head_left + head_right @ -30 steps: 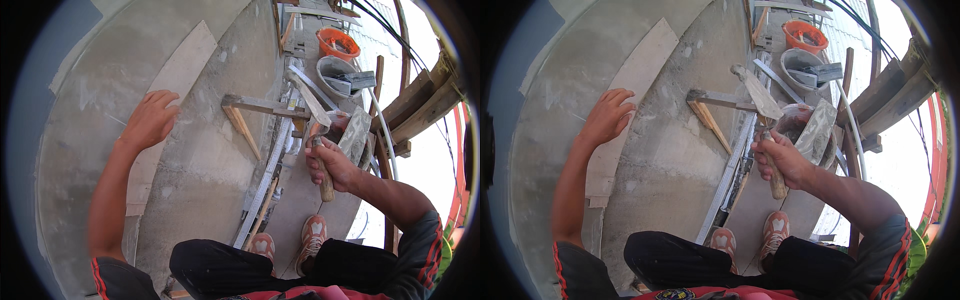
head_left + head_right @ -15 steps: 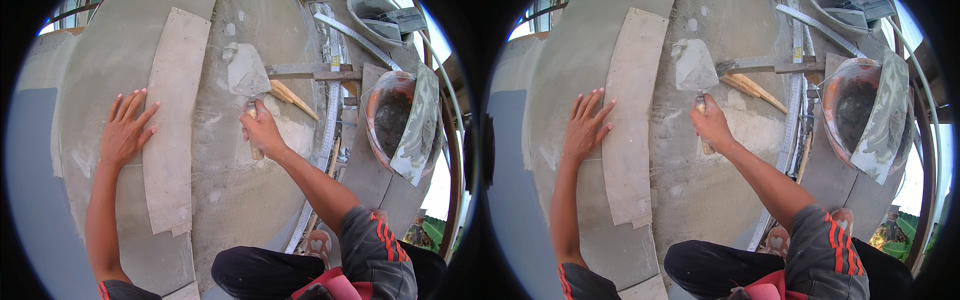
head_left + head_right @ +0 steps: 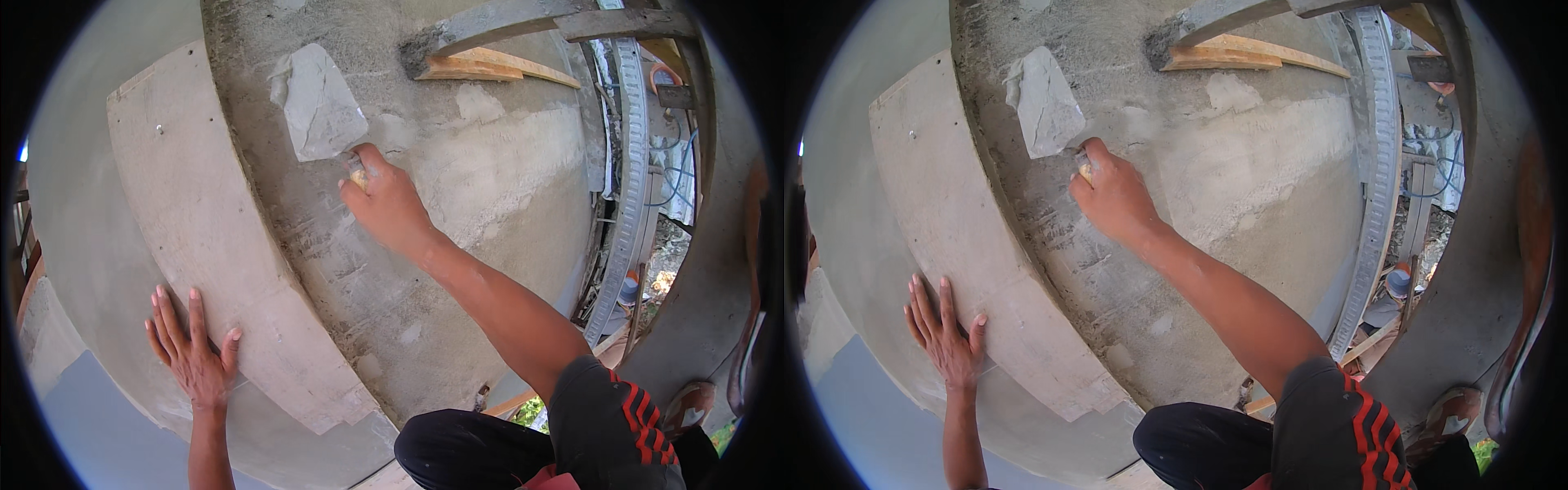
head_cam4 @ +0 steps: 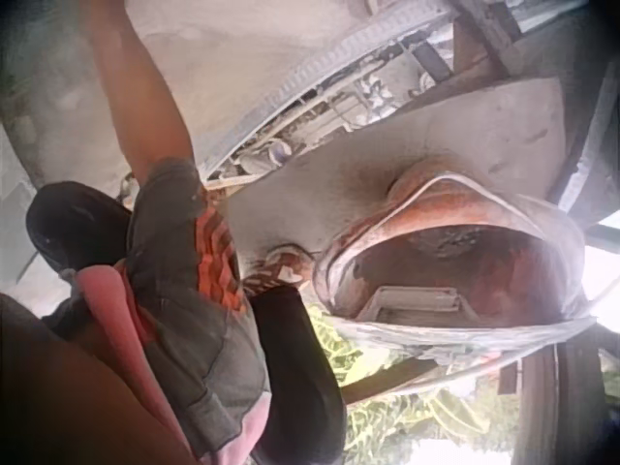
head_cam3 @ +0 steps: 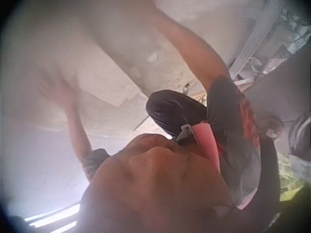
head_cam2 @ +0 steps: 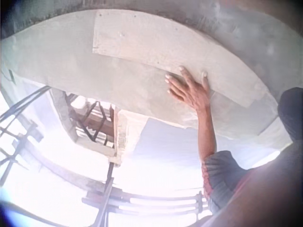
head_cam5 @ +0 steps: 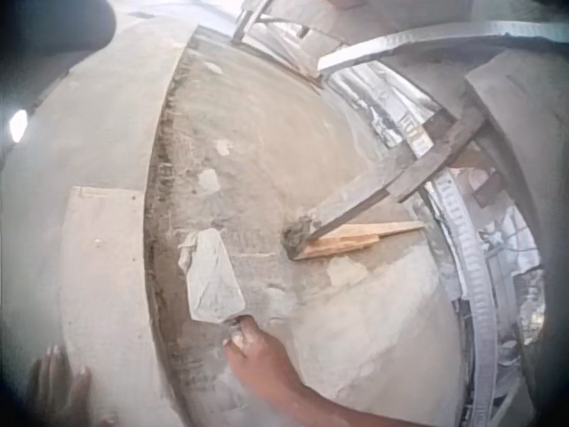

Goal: The person uses pliers to remove small protrusions from a concrete wall, then applies and smooths plaster with a trowel. The person repeatedly scoops plaster from a bucket and spreads it over the wall surface, smoothing the edges and filling gaps.

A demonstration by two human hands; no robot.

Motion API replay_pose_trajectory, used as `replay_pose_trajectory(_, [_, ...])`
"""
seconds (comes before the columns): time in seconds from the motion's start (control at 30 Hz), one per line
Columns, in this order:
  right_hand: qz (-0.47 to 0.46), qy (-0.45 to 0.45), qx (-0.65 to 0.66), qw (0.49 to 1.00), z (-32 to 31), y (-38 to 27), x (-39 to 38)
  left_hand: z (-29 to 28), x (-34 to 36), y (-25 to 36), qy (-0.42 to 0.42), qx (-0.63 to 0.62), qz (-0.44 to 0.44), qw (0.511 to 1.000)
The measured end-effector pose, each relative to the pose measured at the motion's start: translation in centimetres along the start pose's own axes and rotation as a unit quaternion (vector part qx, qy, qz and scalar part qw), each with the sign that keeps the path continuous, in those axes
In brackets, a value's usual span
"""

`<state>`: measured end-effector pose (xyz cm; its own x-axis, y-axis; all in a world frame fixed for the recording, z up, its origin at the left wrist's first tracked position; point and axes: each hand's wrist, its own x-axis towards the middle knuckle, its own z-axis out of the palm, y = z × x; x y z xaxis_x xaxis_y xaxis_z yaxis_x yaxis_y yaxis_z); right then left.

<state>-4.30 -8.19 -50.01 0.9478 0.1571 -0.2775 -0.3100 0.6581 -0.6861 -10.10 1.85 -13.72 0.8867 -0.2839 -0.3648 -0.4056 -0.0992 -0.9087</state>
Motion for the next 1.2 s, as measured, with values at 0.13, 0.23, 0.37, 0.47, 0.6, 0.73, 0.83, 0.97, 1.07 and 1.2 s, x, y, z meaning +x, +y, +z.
replay_pose_trajectory(0.13, [-0.049, 0.028, -0.016, 0.998, 1.1, 0.4, 2.5, 0.4, 0.6, 0.2, -0.009, -0.003, 0.014, 1.000])
replay_pose_trajectory(0.23, [-0.055, 0.020, -0.042, 0.997, 1.9, -0.6, 3.5, 0.5, 0.6, 0.0, -0.016, -0.002, 0.017, 1.000])
replay_pose_trajectory(0.37, [-0.092, 0.034, -0.062, 0.993, 3.8, -0.1, 4.4, 0.7, 0.5, 0.0, -0.013, -0.003, 0.021, 1.000])
replay_pose_trajectory(0.47, [-0.125, 0.056, -0.064, 0.989, 5.0, 0.2, 4.8, 0.6, 0.5, 0.0, -0.013, -0.001, 0.026, 1.000])
replay_pose_trajectory(0.6, [-0.103, 0.010, -0.070, 0.992, 5.4, -0.7, 5.3, 0.5, 0.4, 0.0, -0.015, -0.003, 0.029, 0.999])
replay_pose_trajectory(0.73, [-0.167, 0.060, -0.102, 0.979, 6.2, -2.1, 5.8, 0.6, 0.5, 0.0, -0.012, -0.007, 0.033, 0.999])
replay_pose_trajectory(0.83, [-0.175, 0.045, -0.149, 0.972, 6.1, -3.6, 6.2, 0.4, 0.6, 0.0, -0.028, 0.000, 0.032, 0.999])
replay_pose_trajectory(0.97, [-0.184, 0.035, -0.173, 0.967, 5.2, -3.8, 4.4, 0.3, 0.8, 0.0, -0.023, -0.001, 0.031, 0.999])
replay_pose_trajectory(1.07, [-0.177, 0.018, -0.155, 0.972, 4.2, -2.1, 0.6, 0.6, 0.7, 0.1, -0.024, -0.004, 0.032, 0.999])
replay_pose_trajectory(1.2, [-0.170, 0.065, -0.092, 0.979, 3.8, -1.0, -1.2, 0.5, 0.4, 0.1, -0.022, -0.003, 0.027, 0.999])
